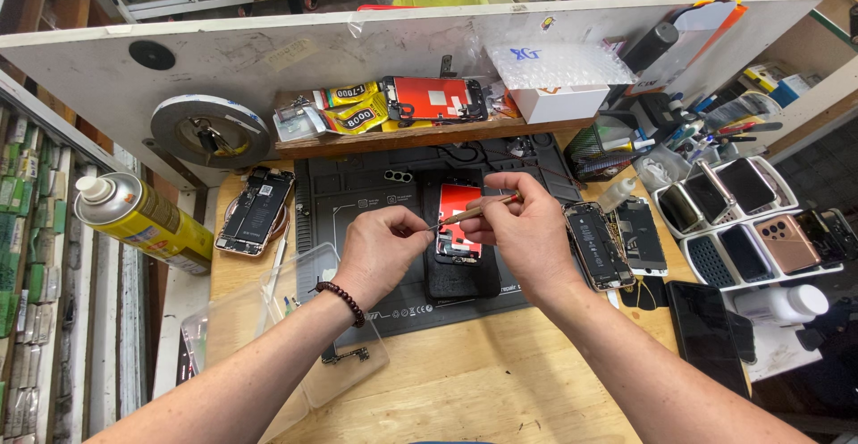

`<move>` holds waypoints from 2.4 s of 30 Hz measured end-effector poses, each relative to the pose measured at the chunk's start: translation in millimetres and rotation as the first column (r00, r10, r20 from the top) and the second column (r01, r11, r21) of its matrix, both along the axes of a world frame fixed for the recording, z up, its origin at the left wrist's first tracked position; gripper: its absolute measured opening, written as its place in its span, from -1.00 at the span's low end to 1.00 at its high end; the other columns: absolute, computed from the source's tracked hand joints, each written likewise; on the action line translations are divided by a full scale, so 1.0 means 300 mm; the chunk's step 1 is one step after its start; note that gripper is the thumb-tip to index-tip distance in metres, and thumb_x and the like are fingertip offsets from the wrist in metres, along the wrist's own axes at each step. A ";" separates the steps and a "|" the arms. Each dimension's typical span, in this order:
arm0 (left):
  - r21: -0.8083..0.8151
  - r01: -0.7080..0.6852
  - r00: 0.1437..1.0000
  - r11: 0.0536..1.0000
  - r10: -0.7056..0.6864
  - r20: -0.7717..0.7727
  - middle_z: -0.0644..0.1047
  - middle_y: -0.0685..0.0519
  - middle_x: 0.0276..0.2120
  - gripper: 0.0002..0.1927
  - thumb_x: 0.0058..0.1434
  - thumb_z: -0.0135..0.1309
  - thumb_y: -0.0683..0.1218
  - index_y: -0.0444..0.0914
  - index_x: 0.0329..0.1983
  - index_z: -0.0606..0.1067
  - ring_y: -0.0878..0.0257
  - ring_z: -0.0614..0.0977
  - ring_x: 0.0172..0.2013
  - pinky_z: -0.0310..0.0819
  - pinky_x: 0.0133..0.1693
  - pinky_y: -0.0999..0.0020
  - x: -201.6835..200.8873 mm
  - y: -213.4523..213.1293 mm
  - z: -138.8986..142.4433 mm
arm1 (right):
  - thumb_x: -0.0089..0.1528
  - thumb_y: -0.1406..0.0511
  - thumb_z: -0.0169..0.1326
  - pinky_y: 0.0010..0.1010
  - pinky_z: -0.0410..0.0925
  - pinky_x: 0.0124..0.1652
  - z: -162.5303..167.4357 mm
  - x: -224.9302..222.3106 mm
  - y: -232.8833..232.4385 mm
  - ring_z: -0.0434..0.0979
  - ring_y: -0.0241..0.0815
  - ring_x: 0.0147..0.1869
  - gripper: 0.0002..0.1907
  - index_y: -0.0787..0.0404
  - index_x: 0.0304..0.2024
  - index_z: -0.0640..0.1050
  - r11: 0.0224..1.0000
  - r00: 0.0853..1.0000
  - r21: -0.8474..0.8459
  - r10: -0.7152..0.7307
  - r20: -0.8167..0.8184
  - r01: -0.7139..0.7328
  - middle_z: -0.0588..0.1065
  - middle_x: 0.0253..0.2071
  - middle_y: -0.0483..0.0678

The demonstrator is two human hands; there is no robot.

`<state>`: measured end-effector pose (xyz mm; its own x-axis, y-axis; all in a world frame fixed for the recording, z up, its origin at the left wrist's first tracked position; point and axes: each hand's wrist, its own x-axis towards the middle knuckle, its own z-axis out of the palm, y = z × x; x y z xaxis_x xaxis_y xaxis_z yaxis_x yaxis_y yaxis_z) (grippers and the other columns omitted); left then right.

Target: The person works at a repair bench on a disassembled smartphone. They handle the phone frame and a red replacement screen assembly, align the screen with the frame, press it into place, and use a small probe tool to adjust and secure components along the edges.

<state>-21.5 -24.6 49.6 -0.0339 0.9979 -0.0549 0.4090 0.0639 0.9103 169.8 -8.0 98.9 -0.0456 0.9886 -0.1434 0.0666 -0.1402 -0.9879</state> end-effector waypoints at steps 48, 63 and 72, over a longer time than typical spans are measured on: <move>-0.293 -0.019 0.951 0.956 -0.074 -0.302 0.69 -0.05 -0.36 -0.68 -0.11 0.45 0.03 -0.23 -0.43 0.62 0.12 0.73 -0.28 0.59 -0.17 0.24 0.113 0.100 -0.139 | 0.25 0.40 0.02 -0.43 0.57 -0.15 -0.065 0.090 -0.051 0.76 -0.22 -0.16 -0.69 0.29 0.06 0.46 0.953 0.850 0.235 0.042 0.525 -0.191 0.68 -0.24 0.01; -0.313 -0.041 0.949 0.949 -0.061 -0.309 0.69 -0.04 -0.35 -0.75 -0.08 0.42 -0.02 -0.21 -0.41 0.62 0.13 0.73 -0.25 0.60 -0.14 0.23 0.126 0.097 -0.116 | 0.26 0.40 0.01 -0.43 0.58 -0.17 -0.056 0.076 -0.066 0.76 -0.20 -0.16 -0.71 0.26 0.05 0.46 0.954 0.841 0.213 0.067 0.536 -0.212 0.67 -0.23 0.02; -0.314 -0.049 0.946 0.948 -0.056 -0.318 0.68 -0.03 -0.36 -0.76 -0.09 0.40 -0.02 -0.20 -0.43 0.62 0.12 0.73 -0.25 0.60 -0.13 0.23 0.128 0.098 -0.123 | 0.27 0.40 0.00 -0.43 0.58 -0.16 -0.069 0.078 -0.064 0.76 -0.21 -0.16 -0.70 0.28 0.06 0.46 0.956 0.850 0.209 0.068 0.522 -0.205 0.67 -0.23 0.03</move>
